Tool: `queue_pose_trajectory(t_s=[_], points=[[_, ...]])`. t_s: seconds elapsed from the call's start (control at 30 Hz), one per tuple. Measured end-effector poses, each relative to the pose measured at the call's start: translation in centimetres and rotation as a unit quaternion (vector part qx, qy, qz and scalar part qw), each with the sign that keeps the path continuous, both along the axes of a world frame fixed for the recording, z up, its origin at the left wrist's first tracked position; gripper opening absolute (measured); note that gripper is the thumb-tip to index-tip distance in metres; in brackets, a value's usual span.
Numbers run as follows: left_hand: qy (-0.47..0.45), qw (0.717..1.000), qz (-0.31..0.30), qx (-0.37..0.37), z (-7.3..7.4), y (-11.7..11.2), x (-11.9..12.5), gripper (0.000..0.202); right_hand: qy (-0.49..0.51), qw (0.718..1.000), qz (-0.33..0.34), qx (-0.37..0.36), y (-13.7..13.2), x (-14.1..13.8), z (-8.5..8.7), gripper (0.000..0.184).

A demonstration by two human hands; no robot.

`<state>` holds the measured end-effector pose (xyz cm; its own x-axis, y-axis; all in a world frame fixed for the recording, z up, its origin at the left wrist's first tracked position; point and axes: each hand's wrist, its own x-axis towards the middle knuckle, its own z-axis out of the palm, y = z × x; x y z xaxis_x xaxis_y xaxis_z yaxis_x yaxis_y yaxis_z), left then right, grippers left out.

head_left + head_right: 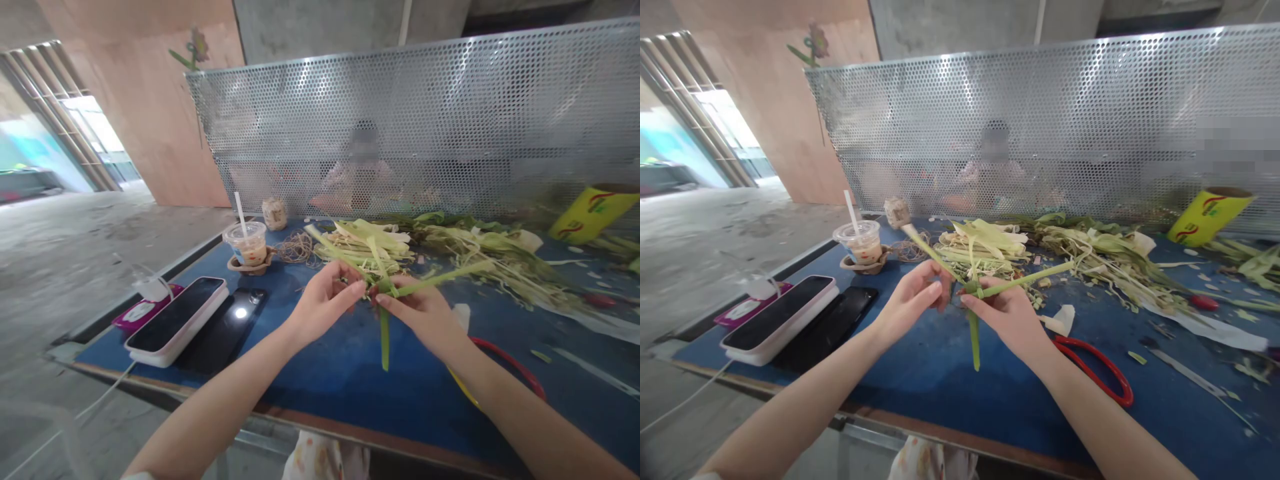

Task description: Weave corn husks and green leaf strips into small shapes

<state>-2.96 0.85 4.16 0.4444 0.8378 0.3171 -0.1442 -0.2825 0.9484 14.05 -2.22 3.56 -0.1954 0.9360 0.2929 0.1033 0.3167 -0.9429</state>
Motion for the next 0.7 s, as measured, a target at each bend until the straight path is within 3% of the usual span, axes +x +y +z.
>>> queue_pose_trajectory(t_s=[0.07, 0.13, 0.3, 0.5, 0.7], points=[[-0.023, 0.996, -0.080, 0.025, 0.2, 0.8, -0.6, 0.033, -0.015, 0.999, 0.047, -0.008, -0.3, 0.2, 0.0, 0.012], [0.006, 0.992, -0.128, 0.010, 0.4, 1.4, -1.1, 0.027, -0.037, 0.995, 0.090, -0.017, -0.5, 0.5, -0.1, 0.011], [0.058, 0.987, -0.147, -0.024, 0.2, 1.4, -0.6, 0.033, -0.029, 0.994, 0.105, -0.019, -0.8, 0.6, -0.2, 0.007], [0.013, 0.998, -0.058, -0.036, -0.8, 0.7, 0.5, 0.027, -0.006, 0.995, 0.092, -0.028, -0.6, 0.0, -0.4, 0.027], [0.013, 0.998, 0.064, 0.028, -0.4, 1.1, -0.1, 0.025, 0.016, 0.998, 0.036, -0.047, -0.5, -0.7, -0.4, 0.025]])
